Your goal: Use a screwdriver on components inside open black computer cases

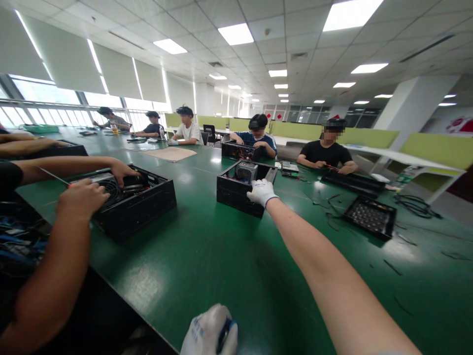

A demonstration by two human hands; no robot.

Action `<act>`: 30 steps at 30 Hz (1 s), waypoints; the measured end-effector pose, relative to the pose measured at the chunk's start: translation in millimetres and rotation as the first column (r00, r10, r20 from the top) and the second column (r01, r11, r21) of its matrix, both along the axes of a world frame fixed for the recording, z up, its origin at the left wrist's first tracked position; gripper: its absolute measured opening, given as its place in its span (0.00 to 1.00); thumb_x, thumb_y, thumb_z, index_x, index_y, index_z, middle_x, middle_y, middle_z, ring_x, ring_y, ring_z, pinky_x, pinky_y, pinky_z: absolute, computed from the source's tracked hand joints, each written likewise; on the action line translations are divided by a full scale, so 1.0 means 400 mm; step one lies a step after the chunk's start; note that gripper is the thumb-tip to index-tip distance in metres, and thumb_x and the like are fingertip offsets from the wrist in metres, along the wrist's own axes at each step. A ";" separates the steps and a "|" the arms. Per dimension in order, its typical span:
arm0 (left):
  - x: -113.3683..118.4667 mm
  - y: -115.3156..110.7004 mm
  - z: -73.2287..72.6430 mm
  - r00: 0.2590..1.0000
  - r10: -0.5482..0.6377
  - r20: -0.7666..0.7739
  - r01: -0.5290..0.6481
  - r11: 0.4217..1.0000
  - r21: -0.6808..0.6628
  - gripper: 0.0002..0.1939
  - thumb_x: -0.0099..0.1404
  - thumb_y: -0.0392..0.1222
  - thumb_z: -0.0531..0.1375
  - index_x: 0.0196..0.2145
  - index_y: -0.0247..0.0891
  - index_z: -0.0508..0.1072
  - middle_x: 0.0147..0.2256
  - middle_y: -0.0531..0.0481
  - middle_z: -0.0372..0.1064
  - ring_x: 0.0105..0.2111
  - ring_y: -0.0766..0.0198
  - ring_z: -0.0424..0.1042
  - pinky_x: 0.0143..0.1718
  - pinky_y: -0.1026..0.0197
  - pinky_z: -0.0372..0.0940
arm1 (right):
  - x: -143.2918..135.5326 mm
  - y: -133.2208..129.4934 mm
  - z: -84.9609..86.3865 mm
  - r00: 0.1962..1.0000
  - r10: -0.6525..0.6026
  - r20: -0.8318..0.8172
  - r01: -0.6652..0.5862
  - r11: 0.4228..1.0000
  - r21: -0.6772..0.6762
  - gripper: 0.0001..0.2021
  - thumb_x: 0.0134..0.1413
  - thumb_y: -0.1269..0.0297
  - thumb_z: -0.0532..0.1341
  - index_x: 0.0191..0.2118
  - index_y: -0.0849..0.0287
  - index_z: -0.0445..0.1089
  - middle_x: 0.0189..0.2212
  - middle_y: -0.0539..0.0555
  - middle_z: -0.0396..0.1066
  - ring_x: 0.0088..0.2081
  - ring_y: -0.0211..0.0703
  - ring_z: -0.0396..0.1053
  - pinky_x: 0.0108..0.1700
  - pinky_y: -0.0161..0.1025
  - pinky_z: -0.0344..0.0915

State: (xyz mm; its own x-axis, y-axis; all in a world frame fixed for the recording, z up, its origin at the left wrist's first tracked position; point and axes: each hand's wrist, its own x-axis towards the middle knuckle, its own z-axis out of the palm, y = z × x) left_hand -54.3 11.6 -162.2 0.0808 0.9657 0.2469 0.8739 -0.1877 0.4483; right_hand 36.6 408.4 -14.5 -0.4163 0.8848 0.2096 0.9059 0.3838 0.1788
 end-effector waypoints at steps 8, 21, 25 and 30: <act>0.016 0.020 -0.070 0.986 0.050 0.160 -0.064 0.994 0.087 0.08 0.74 0.46 0.55 0.39 0.43 0.71 0.32 0.47 0.72 0.32 0.57 0.75 0.37 0.52 0.73 | 0.111 -0.257 -0.019 0.991 0.132 0.013 -0.133 0.987 0.090 0.27 0.69 0.45 0.53 0.52 0.65 0.74 0.48 0.70 0.77 0.53 0.62 0.67 0.53 0.52 0.59; 0.040 -0.017 0.097 0.989 -0.067 0.131 0.027 0.957 0.289 0.08 0.74 0.43 0.52 0.36 0.43 0.67 0.30 0.49 0.69 0.30 0.59 0.72 0.34 0.57 0.65 | 0.395 -0.715 -0.020 0.919 0.386 -0.083 -0.363 0.908 0.208 0.22 0.70 0.46 0.55 0.32 0.58 0.72 0.29 0.58 0.72 0.38 0.53 0.66 0.45 0.48 0.58; 0.069 -0.034 0.239 0.985 -0.160 0.067 0.130 0.936 0.327 0.08 0.74 0.45 0.55 0.37 0.42 0.68 0.31 0.50 0.68 0.30 0.60 0.69 0.33 0.56 0.62 | 0.455 -0.809 -0.012 0.889 0.430 -0.155 -0.403 0.898 0.178 0.20 0.69 0.48 0.58 0.30 0.57 0.70 0.31 0.58 0.71 0.37 0.52 0.64 0.44 0.48 0.59; 0.100 -0.014 0.344 0.976 -0.211 -0.045 0.213 0.905 0.368 0.08 0.73 0.46 0.56 0.36 0.42 0.69 0.32 0.50 0.69 0.30 0.60 0.70 0.33 0.56 0.62 | 0.512 -0.880 -0.011 0.863 0.463 -0.201 -0.444 0.886 0.135 0.18 0.68 0.50 0.59 0.31 0.57 0.70 0.32 0.58 0.71 0.39 0.51 0.64 0.45 0.49 0.60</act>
